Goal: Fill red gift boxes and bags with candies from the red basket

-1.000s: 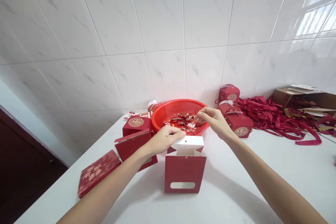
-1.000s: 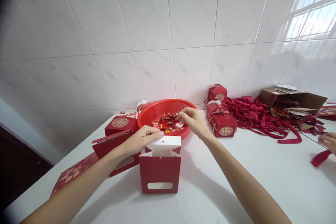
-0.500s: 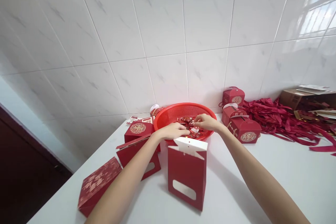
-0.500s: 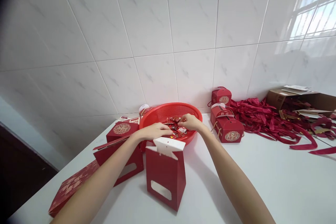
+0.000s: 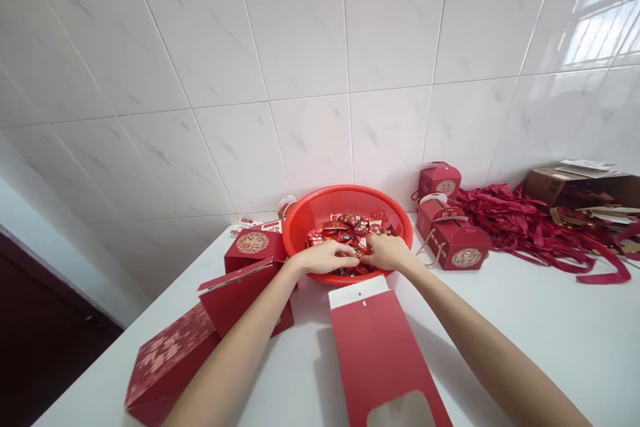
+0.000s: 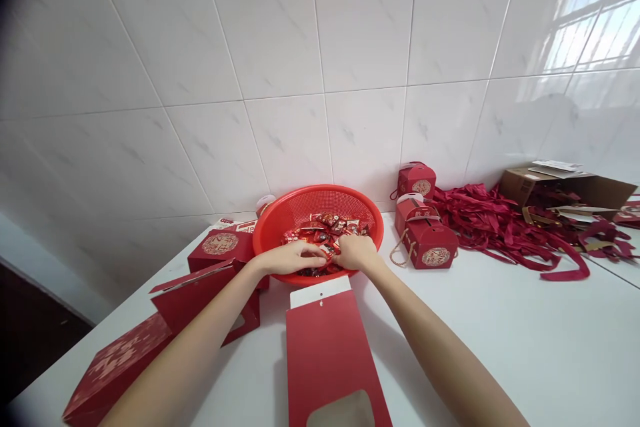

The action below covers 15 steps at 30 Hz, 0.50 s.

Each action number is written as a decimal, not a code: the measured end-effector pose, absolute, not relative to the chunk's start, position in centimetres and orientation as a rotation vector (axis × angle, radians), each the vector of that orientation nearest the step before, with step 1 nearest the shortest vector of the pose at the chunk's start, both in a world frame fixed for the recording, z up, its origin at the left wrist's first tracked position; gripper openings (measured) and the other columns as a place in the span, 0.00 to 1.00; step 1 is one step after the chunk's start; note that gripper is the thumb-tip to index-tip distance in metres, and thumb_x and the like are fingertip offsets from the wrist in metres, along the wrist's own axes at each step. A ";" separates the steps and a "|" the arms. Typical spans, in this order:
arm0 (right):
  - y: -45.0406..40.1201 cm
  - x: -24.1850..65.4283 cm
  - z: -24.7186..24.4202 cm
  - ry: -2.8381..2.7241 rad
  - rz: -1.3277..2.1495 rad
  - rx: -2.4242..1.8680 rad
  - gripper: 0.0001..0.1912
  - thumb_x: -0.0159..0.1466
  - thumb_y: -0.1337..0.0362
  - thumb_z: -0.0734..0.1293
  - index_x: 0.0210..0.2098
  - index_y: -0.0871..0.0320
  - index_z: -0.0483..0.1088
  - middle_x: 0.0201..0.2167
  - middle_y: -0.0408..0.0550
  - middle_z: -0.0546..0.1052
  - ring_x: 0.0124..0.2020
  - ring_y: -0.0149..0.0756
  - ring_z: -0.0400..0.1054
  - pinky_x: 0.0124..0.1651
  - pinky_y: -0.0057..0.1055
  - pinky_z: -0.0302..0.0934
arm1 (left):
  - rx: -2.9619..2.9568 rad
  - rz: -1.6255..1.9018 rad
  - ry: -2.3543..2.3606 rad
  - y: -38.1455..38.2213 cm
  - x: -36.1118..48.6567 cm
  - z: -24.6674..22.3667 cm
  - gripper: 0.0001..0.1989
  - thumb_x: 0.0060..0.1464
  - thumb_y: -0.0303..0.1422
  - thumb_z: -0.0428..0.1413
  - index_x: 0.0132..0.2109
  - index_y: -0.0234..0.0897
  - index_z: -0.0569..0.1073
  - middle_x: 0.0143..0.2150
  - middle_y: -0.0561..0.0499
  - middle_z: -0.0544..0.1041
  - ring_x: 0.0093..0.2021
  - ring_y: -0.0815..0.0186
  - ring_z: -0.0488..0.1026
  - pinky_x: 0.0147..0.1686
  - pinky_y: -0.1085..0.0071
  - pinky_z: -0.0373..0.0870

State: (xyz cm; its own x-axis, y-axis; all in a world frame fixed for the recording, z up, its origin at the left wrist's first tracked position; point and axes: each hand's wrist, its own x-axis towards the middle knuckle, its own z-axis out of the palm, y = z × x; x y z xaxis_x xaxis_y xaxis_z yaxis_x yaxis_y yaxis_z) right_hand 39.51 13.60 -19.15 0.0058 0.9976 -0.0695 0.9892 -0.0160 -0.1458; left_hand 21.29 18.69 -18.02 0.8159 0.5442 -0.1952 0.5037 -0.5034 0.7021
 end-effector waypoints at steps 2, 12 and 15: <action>12.9 39.3 -19.4 -2.122 0.205 -2.199 0.18 0.67 0.54 0.62 0.48 0.60 0.73 0.46 0.59 0.79 0.49 0.51 0.74 0.46 0.38 0.64 | 2.251 0.070 0.754 18.7 21.4 -18.1 0.19 0.58 0.44 0.55 0.45 0.34 0.79 0.41 0.47 0.80 0.41 0.61 0.73 0.43 0.71 0.66; 9.7 38.9 -21.3 -1.876 0.154 -2.219 0.16 0.67 0.58 0.60 0.47 0.61 0.72 0.47 0.60 0.77 0.48 0.51 0.74 0.42 0.38 0.63 | 2.193 0.215 0.590 13.1 21.1 -15.9 0.16 0.57 0.43 0.56 0.36 0.33 0.79 0.32 0.49 0.78 0.33 0.66 0.72 0.34 0.74 0.66; 9.2 38.5 -21.5 -1.807 0.116 -2.148 0.18 0.70 0.55 0.58 0.48 0.59 0.71 0.49 0.58 0.76 0.49 0.48 0.72 0.43 0.36 0.62 | 2.283 -0.121 0.641 10.7 20.3 -14.9 0.13 0.57 0.40 0.56 0.36 0.35 0.79 0.31 0.51 0.79 0.31 0.66 0.73 0.31 0.75 0.65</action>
